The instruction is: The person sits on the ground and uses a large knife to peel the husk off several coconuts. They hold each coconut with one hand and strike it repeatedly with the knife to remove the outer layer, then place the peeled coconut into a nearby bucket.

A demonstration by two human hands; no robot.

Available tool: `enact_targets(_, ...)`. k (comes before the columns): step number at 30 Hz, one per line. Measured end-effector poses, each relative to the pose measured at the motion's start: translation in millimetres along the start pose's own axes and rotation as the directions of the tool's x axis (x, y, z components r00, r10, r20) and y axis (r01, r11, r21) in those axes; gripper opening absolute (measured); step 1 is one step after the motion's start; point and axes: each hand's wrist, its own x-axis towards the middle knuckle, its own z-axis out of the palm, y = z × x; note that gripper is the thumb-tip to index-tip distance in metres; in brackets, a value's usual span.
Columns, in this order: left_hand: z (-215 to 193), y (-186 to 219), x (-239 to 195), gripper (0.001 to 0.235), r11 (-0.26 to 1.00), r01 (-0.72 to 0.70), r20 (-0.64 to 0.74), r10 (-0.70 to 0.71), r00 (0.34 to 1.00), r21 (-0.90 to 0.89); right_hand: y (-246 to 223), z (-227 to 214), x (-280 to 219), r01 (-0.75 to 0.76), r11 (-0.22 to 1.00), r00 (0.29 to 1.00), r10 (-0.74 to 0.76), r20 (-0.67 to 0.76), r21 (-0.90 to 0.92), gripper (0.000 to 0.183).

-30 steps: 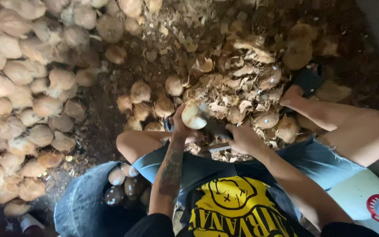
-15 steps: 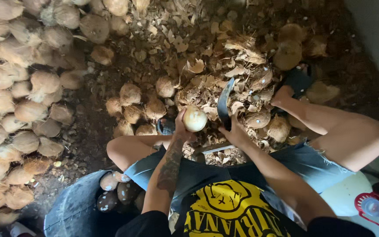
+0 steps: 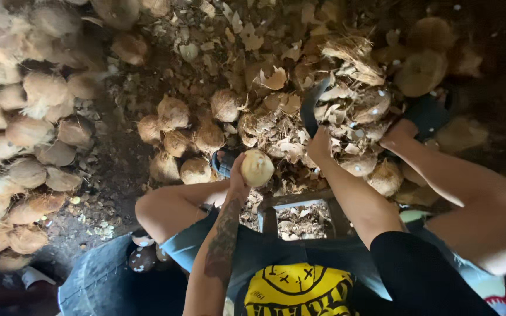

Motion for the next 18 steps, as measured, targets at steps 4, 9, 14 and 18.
enact_targets(4, 8, 9, 7, 0.046, 1.000, 0.012, -0.055, -0.012, 0.998, 0.008, -1, 5, 22, -0.032, 0.999, 0.999, 0.033, 0.017, -0.043, 0.060)
enact_targets(9, 8, 5, 18, 0.043, 1.000, 0.021, -0.080, -0.020, 0.997, 0.013, -5, -3, 6, -0.116, 0.991, 0.993, 0.118, 0.028, -0.068, 0.062)
enact_targets(14, -3, 10, 37, 0.049, 0.994, -0.068, 0.040, 0.065, 0.997, 0.083, -35, 22, -22, 0.182, 0.859, 0.960, -0.260, 0.102, 0.478, 0.045)
enact_targets(18, 8, 21, 35, 0.058, 0.979, -0.150, -0.065, 0.143, 0.988, -0.135, -81, 36, -33, 0.111, 0.800, 0.826, -0.404, 0.392, 0.590, 0.072)
